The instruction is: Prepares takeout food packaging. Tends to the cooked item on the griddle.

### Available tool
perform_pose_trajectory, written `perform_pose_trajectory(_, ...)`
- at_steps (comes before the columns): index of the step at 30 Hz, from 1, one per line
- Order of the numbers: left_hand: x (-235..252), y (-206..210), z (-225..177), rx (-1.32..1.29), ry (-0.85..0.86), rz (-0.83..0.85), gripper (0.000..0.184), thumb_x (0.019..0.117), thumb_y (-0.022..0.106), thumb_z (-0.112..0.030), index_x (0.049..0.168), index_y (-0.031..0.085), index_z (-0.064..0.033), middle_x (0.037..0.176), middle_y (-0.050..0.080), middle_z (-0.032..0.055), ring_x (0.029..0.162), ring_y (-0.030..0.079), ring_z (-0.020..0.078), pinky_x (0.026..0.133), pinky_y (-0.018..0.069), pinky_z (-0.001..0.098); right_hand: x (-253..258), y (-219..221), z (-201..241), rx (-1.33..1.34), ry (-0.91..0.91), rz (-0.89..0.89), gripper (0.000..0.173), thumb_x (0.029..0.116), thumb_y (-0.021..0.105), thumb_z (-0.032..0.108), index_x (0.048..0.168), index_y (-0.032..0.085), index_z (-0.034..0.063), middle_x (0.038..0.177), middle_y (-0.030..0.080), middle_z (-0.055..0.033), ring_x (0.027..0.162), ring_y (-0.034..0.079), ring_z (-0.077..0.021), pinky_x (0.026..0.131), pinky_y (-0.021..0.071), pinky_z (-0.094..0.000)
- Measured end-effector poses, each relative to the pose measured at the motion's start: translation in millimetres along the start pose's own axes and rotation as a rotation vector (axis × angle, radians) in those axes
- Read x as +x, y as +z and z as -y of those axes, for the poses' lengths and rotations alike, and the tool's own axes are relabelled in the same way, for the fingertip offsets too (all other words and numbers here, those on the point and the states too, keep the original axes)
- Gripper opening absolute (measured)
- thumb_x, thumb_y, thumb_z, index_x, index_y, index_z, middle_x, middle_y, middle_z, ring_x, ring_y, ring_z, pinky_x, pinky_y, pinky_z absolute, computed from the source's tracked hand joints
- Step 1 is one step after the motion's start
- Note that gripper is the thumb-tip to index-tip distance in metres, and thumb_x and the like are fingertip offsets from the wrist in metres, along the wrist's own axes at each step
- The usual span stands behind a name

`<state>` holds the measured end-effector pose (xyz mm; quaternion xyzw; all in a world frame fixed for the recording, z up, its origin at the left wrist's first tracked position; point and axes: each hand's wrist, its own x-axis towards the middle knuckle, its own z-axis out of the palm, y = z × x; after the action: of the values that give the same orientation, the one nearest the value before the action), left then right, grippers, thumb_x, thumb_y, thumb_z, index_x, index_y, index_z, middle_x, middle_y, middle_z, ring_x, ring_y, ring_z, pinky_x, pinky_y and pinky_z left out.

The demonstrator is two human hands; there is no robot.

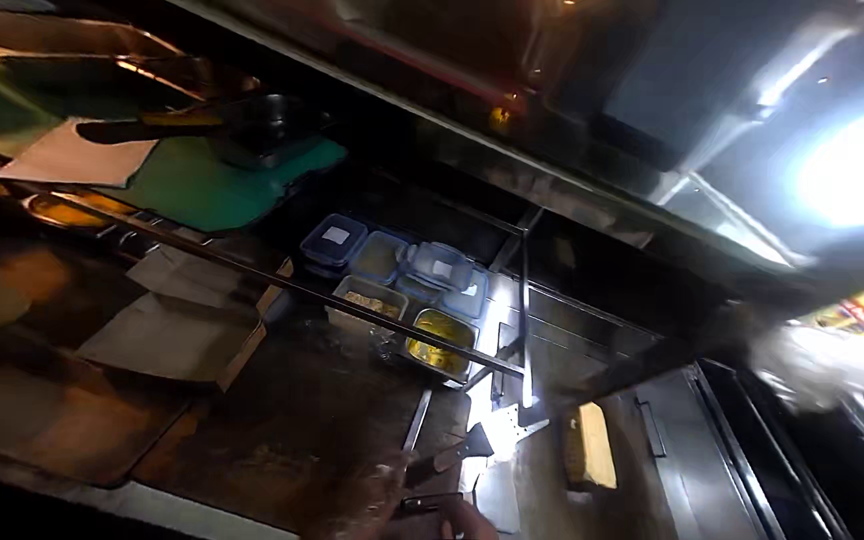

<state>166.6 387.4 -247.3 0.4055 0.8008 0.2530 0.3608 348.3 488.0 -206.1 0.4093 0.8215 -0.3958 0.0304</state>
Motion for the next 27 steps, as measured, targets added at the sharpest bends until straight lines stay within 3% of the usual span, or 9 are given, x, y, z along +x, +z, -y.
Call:
perform_pose_trajectory(2,-17.8,-21.8,52.3,-0.090,-0.069,-0.246,0.037,0.1045,0.051,-0.023,0.136,0.067,-0.0148,0.136,0.066,0.0128,0.128,0.061,0.0282,0.114,0.0443,0.0465,37.6,-13.1,23.2,-0.115,-0.194,-0.150,0.029,0.0990,0.058,0.015,0.123,0.073,0.0064,0.105,0.076,-0.0115,0.093,0.075,-0.0252,0.086,0.0612,-0.0499)
perform_pose_trajectory(4,-27.3,-37.3,99.7,-0.119,-0.089,-0.465,0.037,0.1030,0.051,-0.017,0.137,0.066,-0.0096,0.133,0.066,0.0159,0.126,0.062,0.0310,0.112,0.0458,0.0477,102.2,-29.3,55.0,-0.237,-0.192,-0.194,0.032,0.1023,0.054,0.021,0.125,0.071,0.0068,0.108,0.075,-0.0120,0.095,0.074,-0.0247,0.085,0.0609,-0.0472)
perform_pose_trajectory(6,-27.4,-51.9,132.1,-0.015,-0.081,-0.611,0.040,0.1009,0.051,-0.018,0.137,0.065,-0.0107,0.134,0.066,0.0142,0.127,0.062,0.0315,0.111,0.0467,0.0495,173.8,-39.9,87.5,-0.478,-0.078,-0.094,0.040,0.1056,0.048,0.034,0.133,0.068,0.0109,0.125,0.070,-0.0148,0.115,0.068,-0.0314,0.097,0.0544,-0.0544)
perform_pose_trajectory(9,-18.5,-66.0,150.0,0.146,-0.110,-0.646,0.043,0.0995,0.051,-0.025,0.139,0.064,-0.0167,0.140,0.063,0.0108,0.131,0.059,0.0309,0.109,0.0472,0.0528,271.9,-19.5,66.4,-0.563,-0.085,-0.003,0.044,0.1012,0.057,0.045,0.123,0.071,0.0099,0.124,0.070,-0.0163,0.121,0.064,-0.0349,0.105,0.0473,-0.0593)
perform_pose_trajectory(11,-11.7,-67.0,155.3,0.207,-0.157,-0.578,0.046,0.1001,0.049,-0.030,0.143,0.061,-0.0209,0.147,0.058,0.0093,0.138,0.053,0.0303,0.114,0.0424,0.0535,311.7,-9.3,53.4,-0.455,0.001,0.101,0.043,0.0980,0.062,0.046,0.112,0.071,0.0061,0.113,0.072,-0.0177,0.109,0.068,-0.0344,0.094,0.0531,-0.0599)
perform_pose_trajectory(14,-6.8,-58.6,162.5,0.240,-0.167,-0.572,0.047,0.0998,0.047,-0.031,0.144,0.061,-0.0214,0.150,0.055,0.0113,0.141,0.050,0.0332,0.116,0.0382,0.0553,306.5,-13.9,77.2,-0.530,0.154,0.100,0.038,0.0948,0.066,0.038,0.110,0.069,0.0034,0.111,0.072,-0.0216,0.106,0.069,-0.0402,0.086,0.0542,-0.0646)
perform_pose_trajectory(17,-4.5,-50.2,167.0,0.314,-0.159,-0.580,0.051,0.0991,0.040,-0.036,0.144,0.061,-0.0247,0.153,0.053,0.0090,0.144,0.047,0.0330,0.116,0.0359,0.0563,291.3,-20.5,90.6,-0.728,0.125,0.088,0.027,0.0971,0.059,0.028,0.108,0.071,0.0066,0.112,0.072,-0.0204,0.106,0.069,-0.0415,0.082,0.0543,-0.0656)
perform_pose_trajectory(21,-2.1,-49.4,163.9,0.328,-0.184,-0.552,0.051,0.1008,0.038,-0.040,0.145,0.060,-0.0273,0.156,0.051,0.0048,0.146,0.043,0.0313,0.117,0.0329,0.0571,300.8,-22.6,74.4,-0.820,0.006,0.090,0.034,0.1007,0.055,0.029,0.129,0.068,0.0153,0.128,0.066,-0.0222,0.111,0.066,-0.0446,0.085,0.0536,-0.0658)
perform_pose_trajectory(27,-0.1,-48.8,165.1,0.363,-0.188,-0.565,0.052,0.1011,0.036,-0.044,0.144,0.060,-0.0280,0.156,0.051,0.0029,0.147,0.043,0.0300,0.118,0.0325,0.0575,305.8,-25.1,63.5,-0.751,-0.140,0.131,0.023,0.0937,0.063,0.024,0.109,0.074,0.0108,0.123,0.068,-0.0151,0.115,0.065,-0.0363,0.084,0.0552,-0.0612)
